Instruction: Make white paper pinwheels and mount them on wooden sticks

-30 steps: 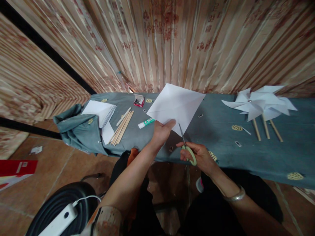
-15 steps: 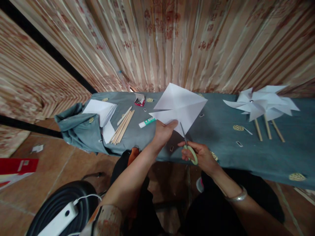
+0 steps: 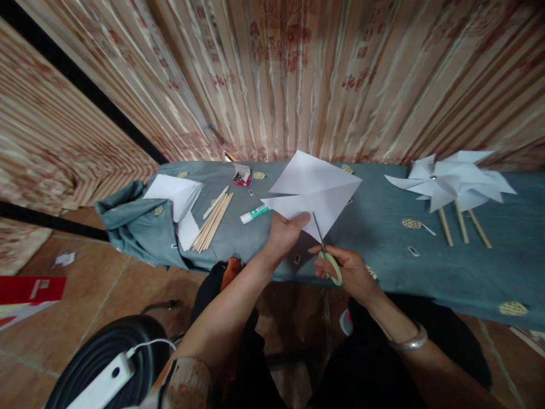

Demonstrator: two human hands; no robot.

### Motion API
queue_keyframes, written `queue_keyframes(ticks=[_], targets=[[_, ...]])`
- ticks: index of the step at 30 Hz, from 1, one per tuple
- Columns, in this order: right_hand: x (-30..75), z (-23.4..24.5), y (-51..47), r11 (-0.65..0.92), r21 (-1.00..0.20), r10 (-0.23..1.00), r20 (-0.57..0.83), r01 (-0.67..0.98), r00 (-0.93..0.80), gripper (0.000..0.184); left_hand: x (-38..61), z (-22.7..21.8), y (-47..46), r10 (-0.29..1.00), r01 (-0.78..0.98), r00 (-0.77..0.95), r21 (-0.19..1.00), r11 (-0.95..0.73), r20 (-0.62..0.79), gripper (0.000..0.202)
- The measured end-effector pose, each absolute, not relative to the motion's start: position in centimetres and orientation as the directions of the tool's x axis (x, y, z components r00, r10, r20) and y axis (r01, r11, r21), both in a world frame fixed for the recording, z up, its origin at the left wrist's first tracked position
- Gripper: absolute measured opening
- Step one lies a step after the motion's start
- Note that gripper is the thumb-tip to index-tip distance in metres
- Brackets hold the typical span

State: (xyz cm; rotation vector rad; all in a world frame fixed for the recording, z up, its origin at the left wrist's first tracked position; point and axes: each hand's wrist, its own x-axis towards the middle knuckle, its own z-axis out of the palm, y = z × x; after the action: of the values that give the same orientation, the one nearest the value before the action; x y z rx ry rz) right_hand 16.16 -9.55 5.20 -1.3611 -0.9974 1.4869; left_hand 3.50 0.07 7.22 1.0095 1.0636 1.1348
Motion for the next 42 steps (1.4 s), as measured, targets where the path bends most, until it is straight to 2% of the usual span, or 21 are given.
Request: queue_keyframes(ticks=[6,13,31,36,42], targets=[[16.2,5.2,-9.5,-0.314,-0.945,0.949,-0.314,-0.088,-0.012,0.055,3.6,7.0,-0.2,0.986,-0.241,0.144,0.963,0.119,-0.086,0.015],[16.4,5.4,-9.4,-0.325,-0.943,0.946,-0.324,-0.067,-0.025,0.054,3.5,6.9,-0.3,0.984,-0.208,0.152,0.971,0.121,-0.09,0.022],[16.2,4.8,-9.5,-0.316,-0.946,0.948,-0.319,-0.076,0.023,0.054,3.8,7.0,-0.8,0.983,-0.256,0.147,0.956,0.146,-0.111,0.017],[16.3,5.2,-9.4,-0.307,-0.95,0.951,-0.308,-0.048,0.015,0.047,3.8,7.0,-1.2,0.962,-0.233,0.221,0.95,0.209,-0.158,0.017],[16.2,4.9,-9.4,-0.305,-0.95,0.951,-0.308,-0.069,0.037,0.052,3.5,6.9,-1.4,0.955,-0.22,0.259,0.954,0.205,-0.146,0.018]])
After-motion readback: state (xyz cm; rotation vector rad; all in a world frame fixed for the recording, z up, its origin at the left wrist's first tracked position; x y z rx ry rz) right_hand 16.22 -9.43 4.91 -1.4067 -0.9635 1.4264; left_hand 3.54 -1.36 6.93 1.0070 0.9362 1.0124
